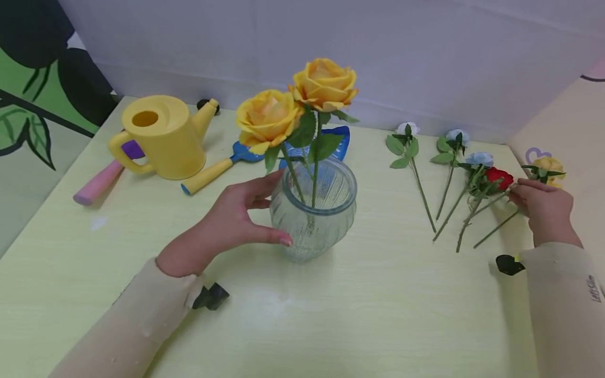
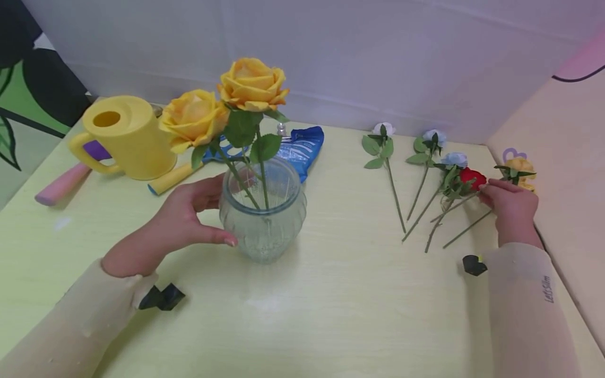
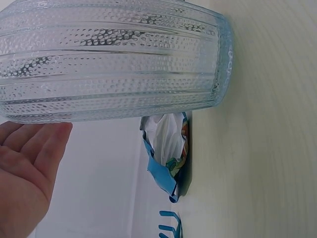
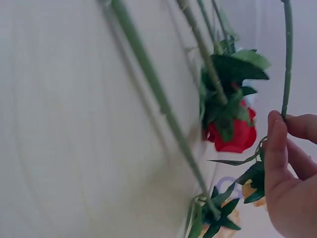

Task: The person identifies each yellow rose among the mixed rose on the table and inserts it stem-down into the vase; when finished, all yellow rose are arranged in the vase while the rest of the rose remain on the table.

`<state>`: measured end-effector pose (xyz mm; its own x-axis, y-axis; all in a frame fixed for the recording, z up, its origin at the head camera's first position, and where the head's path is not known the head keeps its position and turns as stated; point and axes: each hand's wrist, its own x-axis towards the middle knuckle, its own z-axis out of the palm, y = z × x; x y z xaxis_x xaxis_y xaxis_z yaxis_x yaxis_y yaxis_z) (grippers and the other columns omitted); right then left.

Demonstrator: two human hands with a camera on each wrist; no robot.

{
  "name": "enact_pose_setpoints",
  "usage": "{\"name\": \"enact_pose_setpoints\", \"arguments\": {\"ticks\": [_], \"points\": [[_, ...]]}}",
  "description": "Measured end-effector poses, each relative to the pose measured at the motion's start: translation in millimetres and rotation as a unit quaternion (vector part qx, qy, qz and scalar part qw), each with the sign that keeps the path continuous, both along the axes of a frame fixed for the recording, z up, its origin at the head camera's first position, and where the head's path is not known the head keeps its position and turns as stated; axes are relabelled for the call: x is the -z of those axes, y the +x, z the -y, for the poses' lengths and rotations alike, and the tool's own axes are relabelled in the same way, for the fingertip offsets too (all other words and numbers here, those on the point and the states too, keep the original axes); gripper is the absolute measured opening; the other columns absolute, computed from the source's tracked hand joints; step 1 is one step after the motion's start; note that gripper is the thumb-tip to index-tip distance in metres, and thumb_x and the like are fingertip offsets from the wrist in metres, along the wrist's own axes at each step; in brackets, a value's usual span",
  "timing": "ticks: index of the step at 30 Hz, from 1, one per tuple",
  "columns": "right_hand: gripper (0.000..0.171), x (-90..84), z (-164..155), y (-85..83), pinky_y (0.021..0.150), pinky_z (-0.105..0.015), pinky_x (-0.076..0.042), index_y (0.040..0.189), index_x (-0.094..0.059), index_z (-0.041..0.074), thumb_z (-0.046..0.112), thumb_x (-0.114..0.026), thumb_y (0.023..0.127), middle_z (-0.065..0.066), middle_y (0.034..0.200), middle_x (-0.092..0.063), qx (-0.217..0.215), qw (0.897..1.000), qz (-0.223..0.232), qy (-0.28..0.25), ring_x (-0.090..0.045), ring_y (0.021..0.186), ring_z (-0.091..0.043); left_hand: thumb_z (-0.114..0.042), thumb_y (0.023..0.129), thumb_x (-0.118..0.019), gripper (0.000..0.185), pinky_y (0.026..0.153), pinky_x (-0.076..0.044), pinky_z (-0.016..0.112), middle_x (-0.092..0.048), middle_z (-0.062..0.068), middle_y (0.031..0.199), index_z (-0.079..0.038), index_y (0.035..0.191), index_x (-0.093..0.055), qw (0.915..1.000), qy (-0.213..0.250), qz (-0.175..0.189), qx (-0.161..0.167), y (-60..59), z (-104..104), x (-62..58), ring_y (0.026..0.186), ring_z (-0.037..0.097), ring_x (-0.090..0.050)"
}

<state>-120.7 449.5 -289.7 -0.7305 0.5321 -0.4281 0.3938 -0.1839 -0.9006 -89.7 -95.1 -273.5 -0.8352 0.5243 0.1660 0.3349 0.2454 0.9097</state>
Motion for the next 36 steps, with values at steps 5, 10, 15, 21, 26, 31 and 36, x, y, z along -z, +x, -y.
{"name": "enact_pose_setpoints", "arguments": {"ticks": [5,10,15,21,26,31,36], "points": [[0.034,-8.8,18,-5.2,0.07,-0.018,-0.053,0.096,-0.07,0.013,0.01,-0.083,0.064,0.007,0.101,-0.06,0.019,0.995,-0.098,-0.02,-0.067,0.075,-0.01,-0.017,0.063,-0.085,0.092,0.093,-0.046,0.038,-0.041,0.007,0.141,-0.005,0.14,-0.038,1.0,0.003,-0.001,-0.002,-0.4,0,1.6,0.121,0.022,-0.047],[0.039,-35.5,52,-12.4,0.075,-0.019,-0.052,0.105,-0.068,0.007,0.003,-0.08,0.068,-0.001,0.108,-0.06,0.019,0.981,-0.185,-0.059,-0.066,0.082,-0.013,-0.017,0.063,-0.085,0.09,0.093,-0.046,0.038,-0.041,0.008,0.141,-0.004,0.14,-0.038,1.0,0.002,-0.003,-0.006,-1.1,0,1.6,0.122,0.023,-0.046],[0.038,-68.1,100,-12.1,0.074,-0.022,-0.053,0.11,-0.065,-0.002,-0.004,-0.074,0.072,-0.009,0.106,-0.059,0.007,0.953,-0.287,-0.098,-0.065,0.078,-0.019,-0.017,0.064,-0.085,0.09,0.093,-0.045,0.038,-0.041,0.008,0.141,-0.004,0.14,-0.038,1.0,0.0,0.002,-0.005,-1.5,0,0.7,0.121,0.023,-0.047],[0.035,-98.0,162,-10.7,0.059,-0.024,-0.054,0.106,-0.061,-0.012,-0.013,-0.071,0.072,-0.016,0.097,-0.058,0.0,0.902,-0.416,-0.115,-0.059,0.064,-0.023,-0.018,0.063,-0.085,0.091,0.093,-0.046,0.038,-0.041,0.009,0.141,-0.003,0.14,-0.037,1.0,0.004,-0.003,-0.004,-2.3,0,1.4,0.123,0.023,-0.045],[0.034,-112.7,208,-9.1,0.053,-0.026,-0.052,0.102,-0.062,-0.014,-0.016,-0.071,0.07,-0.019,0.091,-0.059,0.0,0.876,-0.464,-0.132,-0.057,0.057,-0.025,-0.021,0.062,-0.085,0.093,0.092,-0.046,0.036,-0.04,0.007,0.142,-0.004,0.14,-0.037,1.0,0.003,-0.001,-0.006,-2.0,1,2.1,0.122,0.022,-0.045],[0.032,-120.7,246,-6.3,0.058,-0.028,-0.052,0.102,-0.062,-0.012,-0.014,-0.071,0.071,-0.02,0.09,-0.057,-0.025,0.861,-0.495,-0.118,-0.057,0.059,-0.027,-0.024,0.061,-0.085,0.095,0.092,-0.047,0.034,-0.04,0.005,0.142,-0.006,0.141,-0.036,1.0,-0.003,0.005,-0.008,-1.0,1,1.6,0.122,0.019,-0.045],[0.032,-118.4,277,1.5,0.066,-0.031,-0.054,0.101,-0.065,-0.01,-0.009,-0.075,0.07,-0.02,0.095,-0.057,-0.065,0.854,-0.513,-0.055,-0.059,0.062,-0.029,-0.024,0.061,-0.086,0.095,0.092,-0.047,0.035,-0.041,0.005,0.141,-0.006,0.141,-0.037,0.9999,0.006,0.009,-0.005,-0.1,0,1.5,0.12,0.019,-0.047]]}}
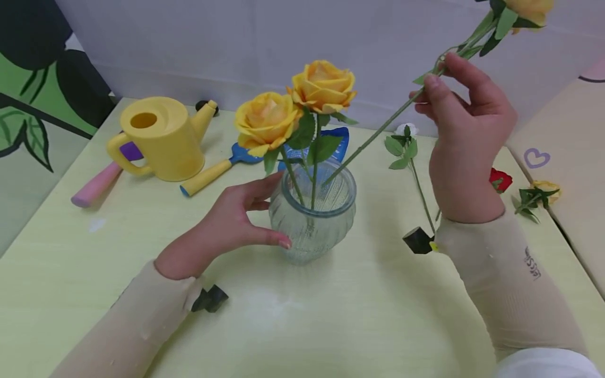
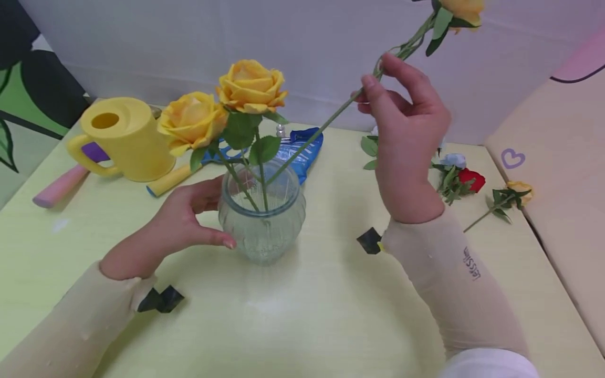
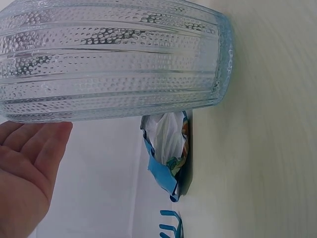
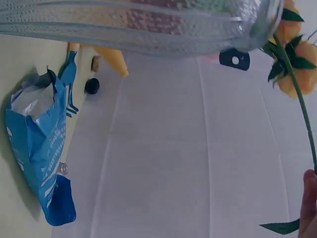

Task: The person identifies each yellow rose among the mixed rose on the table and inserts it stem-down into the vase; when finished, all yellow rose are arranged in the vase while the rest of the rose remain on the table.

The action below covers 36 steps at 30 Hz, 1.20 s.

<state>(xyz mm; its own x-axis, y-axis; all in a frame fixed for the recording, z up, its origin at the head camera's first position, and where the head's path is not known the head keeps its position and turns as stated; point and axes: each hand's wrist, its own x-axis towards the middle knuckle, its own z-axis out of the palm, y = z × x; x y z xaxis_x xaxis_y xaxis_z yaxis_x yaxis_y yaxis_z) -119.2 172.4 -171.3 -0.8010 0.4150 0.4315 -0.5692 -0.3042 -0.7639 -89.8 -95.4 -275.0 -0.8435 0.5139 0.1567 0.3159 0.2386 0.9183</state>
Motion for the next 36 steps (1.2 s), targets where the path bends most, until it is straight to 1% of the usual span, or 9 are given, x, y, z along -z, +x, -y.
{"name": "enact_pose_setpoints", "arguments": {"ticks": [3,7,11,14,21,26,31,33,36], "points": [[0.028,7.6,12,7.7,0.067,-0.033,-0.055,0.101,-0.067,-0.008,-0.007,-0.072,0.075,-0.02,0.096,-0.058,-0.002,0.995,-0.033,0.095,-0.063,0.065,-0.027,-0.022,0.061,-0.086,0.096,0.092,-0.046,0.036,-0.041,0.005,0.141,-0.006,0.141,-0.037,1.0,0.0,0.005,0.001,0.7,-1,-0.4,0.119,0.019,-0.048],[0.024,21.0,23,17.5,0.066,-0.031,-0.055,0.103,-0.068,-0.006,-0.007,-0.068,0.078,-0.016,0.093,-0.056,-0.008,0.978,-0.068,0.199,-0.066,0.069,-0.025,-0.02,0.06,-0.087,0.096,0.092,-0.047,0.034,-0.041,0.006,0.141,-0.006,0.141,-0.037,1.0,-0.004,0.004,0.001,0.8,-1,-1.3,0.119,0.02,-0.049],[0.027,31.4,34,26.4,0.064,-0.028,-0.055,0.103,-0.067,-0.007,-0.012,-0.067,0.076,-0.012,0.09,-0.054,-0.015,0.966,-0.076,0.246,-0.067,0.069,-0.021,-0.019,0.06,-0.087,0.095,0.091,-0.047,0.034,-0.041,0.006,0.141,-0.006,0.141,-0.037,1.0,-0.004,0.002,0.001,0.6,0,-1.5,0.119,0.02,-0.048],[0.025,37.3,39,30.3,0.066,-0.029,-0.055,0.101,-0.066,-0.011,-0.012,-0.068,0.076,-0.013,0.089,-0.056,-0.017,0.952,-0.099,0.289,-0.066,0.07,-0.019,-0.019,0.061,-0.087,0.095,0.091,-0.047,0.035,-0.041,0.006,0.141,-0.005,0.14,-0.038,1.0,-0.002,-0.001,0.001,0.6,0,-1.0,0.12,0.021,-0.048],[0.014,44.7,42,31.0,0.07,-0.03,-0.053,0.088,-0.066,-0.015,-0.015,-0.067,0.074,-0.006,0.084,-0.063,-0.041,0.933,-0.123,0.335,-0.061,0.073,-0.017,-0.027,0.061,-0.086,0.096,0.091,-0.047,0.035,-0.041,0.008,0.141,-0.003,0.14,-0.038,0.9999,0.009,-0.009,0.003,0.5,1,1.0,0.12,0.022,-0.047],[0.009,45.4,39,32.4,0.074,-0.031,-0.051,0.086,-0.069,-0.01,-0.011,-0.066,0.077,-0.005,0.086,-0.066,-0.05,0.916,-0.095,0.387,-0.06,0.081,-0.018,-0.029,0.059,-0.086,0.097,0.09,-0.047,0.033,-0.042,0.007,0.141,-0.003,0.14,-0.038,0.9998,0.016,-0.013,0.005,-0.3,0,0.5,0.121,0.019,-0.046],[0.01,46.4,35,35.4,0.081,-0.034,-0.048,0.089,-0.07,-0.007,-0.008,-0.065,0.08,-0.008,0.09,-0.067,-0.085,0.9,-0.069,0.422,-0.059,0.09,-0.02,-0.019,0.058,-0.088,0.095,0.088,-0.049,0.032,-0.042,0.009,0.139,-0.004,0.139,-0.04,0.9998,0.015,-0.008,-0.003,0.7,0,-0.4,0.114,0.022,-0.053],[0.011,47.1,33,36.7,0.083,-0.035,-0.048,0.089,-0.07,-0.008,-0.01,-0.064,0.08,-0.007,0.092,-0.067,-0.1,0.899,-0.064,0.422,-0.058,0.093,-0.022,-0.013,0.057,-0.088,0.093,0.088,-0.049,0.031,-0.044,0.009,0.138,-0.004,0.138,-0.042,0.9998,0.013,-0.013,-0.006,1.2,0,-0.4,0.112,0.022,-0.055],[0.012,48.0,28,39.8,0.088,-0.036,-0.045,0.089,-0.069,-0.01,-0.011,-0.06,0.081,-0.006,0.095,-0.067,-0.123,0.905,-0.042,0.405,-0.055,0.099,-0.026,-0.008,0.056,-0.088,0.09,0.086,-0.05,0.03,-0.049,0.009,0.134,-0.002,0.135,-0.045,0.9994,0.014,-0.03,-0.005,1.3,0,0.7,0.113,0.021,-0.054]]}}
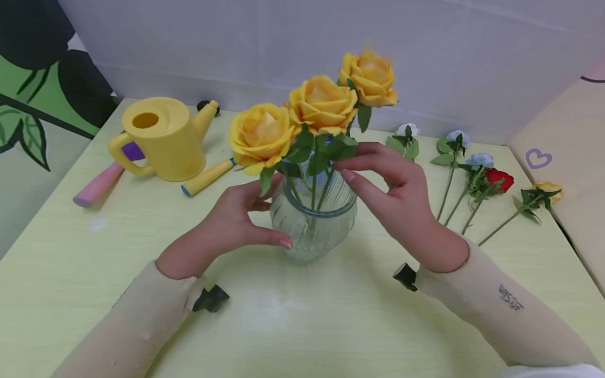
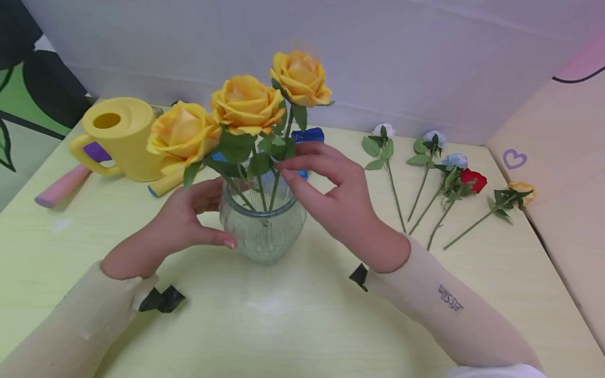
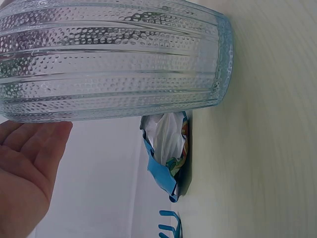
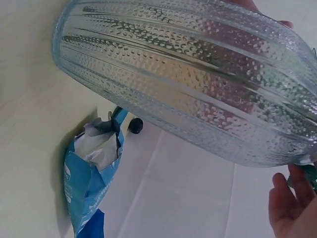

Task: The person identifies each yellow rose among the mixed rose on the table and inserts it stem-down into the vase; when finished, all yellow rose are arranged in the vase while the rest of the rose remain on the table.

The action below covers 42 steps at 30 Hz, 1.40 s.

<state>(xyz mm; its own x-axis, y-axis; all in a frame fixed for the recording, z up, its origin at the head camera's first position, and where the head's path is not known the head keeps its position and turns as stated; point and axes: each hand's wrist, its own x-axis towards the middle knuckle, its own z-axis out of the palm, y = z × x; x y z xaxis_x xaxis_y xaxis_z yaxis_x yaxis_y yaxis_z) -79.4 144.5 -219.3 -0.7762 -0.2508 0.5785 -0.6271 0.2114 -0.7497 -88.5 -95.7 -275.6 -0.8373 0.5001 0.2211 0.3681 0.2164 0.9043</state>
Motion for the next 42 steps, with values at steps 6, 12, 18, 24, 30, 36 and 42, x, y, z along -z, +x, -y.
{"name": "enact_pose_setpoints", "arguments": {"ticks": [6,12,18,24,30,36,42], "points": [[0.016,-3.6,-11,10.4,0.097,-0.037,-0.039,0.093,-0.072,-0.001,-0.006,-0.059,0.084,-0.009,0.103,-0.066,-0.007,0.997,0.073,-0.033,-0.049,0.113,-0.027,-0.009,0.059,-0.087,0.089,0.086,-0.05,0.03,-0.048,0.008,0.135,-0.002,0.136,-0.043,0.9999,0.001,-0.011,0.004,0.2,0,2.2,0.119,0.02,-0.048],[0.014,-7.9,-33,16.0,0.093,-0.033,-0.044,0.095,-0.067,-0.011,-0.007,-0.056,0.087,-0.017,0.113,-0.061,-0.001,0.995,0.067,-0.078,-0.05,0.113,-0.03,-0.007,0.058,-0.087,0.089,0.085,-0.05,0.028,-0.051,0.006,0.133,-0.004,0.136,-0.044,1.0,-0.001,0.009,0.004,0.7,-1,1.5,0.114,0.021,-0.053],[0.017,-8.3,-80,3.6,0.083,-0.025,-0.048,0.097,-0.063,-0.017,-0.012,-0.061,0.082,-0.017,0.107,-0.063,0.061,0.97,0.108,-0.207,-0.055,0.104,-0.028,-0.008,0.057,-0.087,0.089,0.084,-0.051,0.029,-0.053,0.008,0.131,-0.004,0.136,-0.045,0.9999,-0.006,0.009,0.002,0.6,-2,1.6,0.111,0.022,-0.055],[0.03,-0.5,-165,-19.1,0.075,-0.017,-0.051,0.106,-0.065,-0.008,0.005,-0.071,0.08,-0.012,0.106,-0.062,0.203,0.928,0.197,-0.241,-0.063,0.089,-0.021,-0.009,0.057,-0.088,0.09,0.085,-0.05,0.03,-0.052,0.007,0.131,-0.006,0.136,-0.045,0.9997,-0.018,0.018,-0.003,0.2,-1,0.6,0.111,0.022,-0.056],[0.027,29.9,-259,-26.0,0.071,-0.015,-0.051,0.102,-0.067,0.006,0.014,-0.075,0.077,-0.001,0.105,-0.059,0.319,0.868,0.295,-0.239,-0.066,0.08,-0.011,-0.008,0.057,-0.088,0.087,0.085,-0.05,0.031,-0.055,0.007,0.128,-0.004,0.134,-0.047,0.9996,-0.012,0.025,0.0,-1.2,-3,-1.3,0.107,0.023,-0.058],[0.016,65.9,-316,-18.3,0.061,-0.015,-0.052,0.089,-0.069,0.015,0.019,-0.076,0.076,0.008,0.08,-0.065,0.344,0.833,0.398,-0.172,-0.066,0.068,-0.007,-0.008,0.056,-0.088,0.087,0.086,-0.05,0.032,-0.055,0.008,0.127,-0.003,0.134,-0.048,0.9995,-0.009,0.03,-0.002,-0.7,-3,-2.2,0.108,0.025,-0.057],[0.021,87.9,-339,-18.0,0.055,-0.017,-0.052,0.069,-0.068,0.026,0.018,-0.063,0.088,0.013,0.067,-0.064,0.356,0.809,0.464,-0.067,-0.064,0.06,-0.004,-0.007,0.057,-0.088,0.089,0.086,-0.05,0.03,-0.053,0.006,0.13,-0.005,0.135,-0.046,0.9993,-0.012,0.036,-0.002,-1.1,-3,-2.7,0.108,0.023,-0.058]]}}
